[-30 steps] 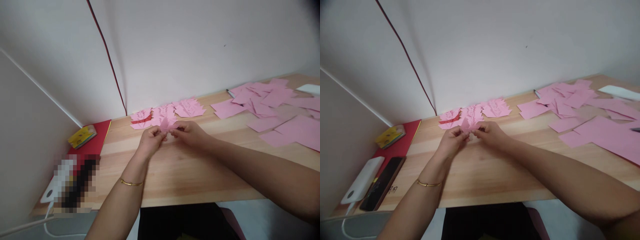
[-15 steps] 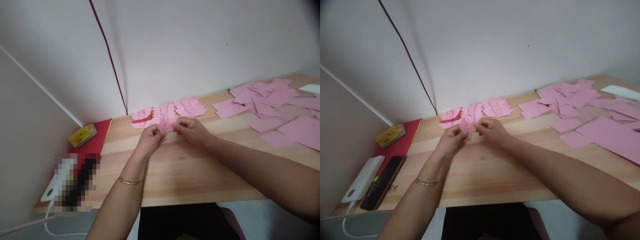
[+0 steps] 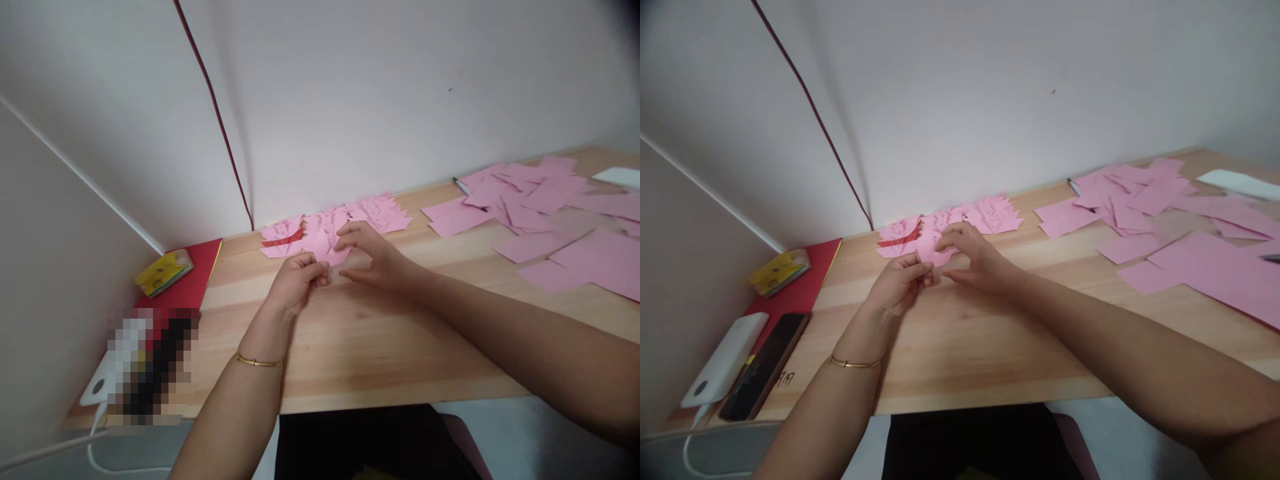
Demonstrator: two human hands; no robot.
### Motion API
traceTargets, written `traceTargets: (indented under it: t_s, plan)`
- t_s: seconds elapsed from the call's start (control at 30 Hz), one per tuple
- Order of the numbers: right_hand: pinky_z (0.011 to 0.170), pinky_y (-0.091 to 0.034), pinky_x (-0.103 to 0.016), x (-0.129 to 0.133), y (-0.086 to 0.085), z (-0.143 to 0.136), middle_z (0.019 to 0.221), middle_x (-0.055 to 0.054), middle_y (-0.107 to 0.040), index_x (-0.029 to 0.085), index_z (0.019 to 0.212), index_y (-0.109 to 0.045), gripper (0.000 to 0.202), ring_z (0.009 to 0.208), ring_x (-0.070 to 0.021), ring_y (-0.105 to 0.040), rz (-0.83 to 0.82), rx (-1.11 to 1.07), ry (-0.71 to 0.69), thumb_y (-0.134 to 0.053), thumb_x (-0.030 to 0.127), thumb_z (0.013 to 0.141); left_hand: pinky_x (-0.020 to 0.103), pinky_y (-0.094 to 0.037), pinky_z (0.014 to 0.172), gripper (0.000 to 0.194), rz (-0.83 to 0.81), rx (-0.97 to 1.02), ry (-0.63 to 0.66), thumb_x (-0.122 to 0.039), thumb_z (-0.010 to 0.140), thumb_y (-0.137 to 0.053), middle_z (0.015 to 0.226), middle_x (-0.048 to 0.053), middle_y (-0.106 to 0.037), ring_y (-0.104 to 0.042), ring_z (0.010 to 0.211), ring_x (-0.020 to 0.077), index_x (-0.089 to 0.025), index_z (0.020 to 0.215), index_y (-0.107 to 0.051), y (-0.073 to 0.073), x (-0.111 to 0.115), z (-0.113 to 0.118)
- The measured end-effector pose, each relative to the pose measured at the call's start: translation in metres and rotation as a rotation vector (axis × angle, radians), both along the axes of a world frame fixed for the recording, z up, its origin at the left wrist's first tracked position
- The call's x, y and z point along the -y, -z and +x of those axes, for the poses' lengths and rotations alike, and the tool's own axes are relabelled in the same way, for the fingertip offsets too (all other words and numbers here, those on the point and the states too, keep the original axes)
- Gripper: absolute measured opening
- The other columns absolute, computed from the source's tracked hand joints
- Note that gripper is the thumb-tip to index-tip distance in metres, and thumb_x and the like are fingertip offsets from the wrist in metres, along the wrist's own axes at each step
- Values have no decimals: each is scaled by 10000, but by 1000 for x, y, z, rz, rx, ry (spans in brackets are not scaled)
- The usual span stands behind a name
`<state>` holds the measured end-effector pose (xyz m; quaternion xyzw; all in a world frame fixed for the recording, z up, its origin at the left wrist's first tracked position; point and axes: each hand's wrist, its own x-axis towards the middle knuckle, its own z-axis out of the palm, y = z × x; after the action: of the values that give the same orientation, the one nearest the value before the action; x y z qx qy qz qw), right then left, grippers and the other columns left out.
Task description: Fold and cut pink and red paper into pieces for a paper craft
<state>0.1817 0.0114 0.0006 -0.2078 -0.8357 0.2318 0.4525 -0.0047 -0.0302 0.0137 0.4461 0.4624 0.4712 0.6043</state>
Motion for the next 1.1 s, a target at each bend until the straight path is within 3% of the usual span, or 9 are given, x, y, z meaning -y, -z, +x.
traceTargets:
  t_s: [0.13,0.27,0.53,0.7,0.87,1.1]
  plan:
    - [838,-466,-370,-1,1,-1,965,-73,-580,239,920,-632,100,956,-201,-542,36,48,-45,-565,251,846,230,-381,562,216,-10,-3,64,-230,645,-716,550,-11,-552,-498,516,77,-138,592,-528,2,0,0]
    - [730,-478,-315,-2,2,0,875,-55,-576,241,843,-667,107,846,-169,-560,-4,51,-57,-564,263,856,236,-404,582,168,-39,20,109,-219,658,-705,578,-1,-573,-529,548,88,-128,617,-570,2,1,-1]
    - [721,-477,-311,-8,7,2,904,-53,-567,243,851,-690,92,850,-165,-569,-20,26,-70,-610,283,832,238,-457,594,246,-89,42,-55,-205,579,-777,614,-2,-603,-573,556,94,-129,658,-557,0,1,2]
    - [763,-476,-324,-8,7,1,918,-55,-591,238,820,-679,84,877,-173,-578,-61,-1,-58,-612,288,827,218,-413,544,231,-17,39,-99,-215,574,-779,556,-32,-548,-517,515,72,-136,643,-573,5,-1,4]
    - [808,-475,-334,-4,3,0,881,-45,-654,225,827,-653,117,870,-173,-602,-199,-33,-83,-591,323,837,227,-427,566,186,33,-1,-128,-213,588,-763,536,-34,-543,-492,508,66,-136,644,-604,4,-1,6]
    - [734,-485,-308,0,0,-1,844,-42,-661,196,804,-633,183,798,-172,-625,-443,-49,20,-622,378,792,222,-423,593,183,82,-109,-119,-267,623,-750,571,-14,-582,-537,550,80,-129,686,-647,-2,1,8]
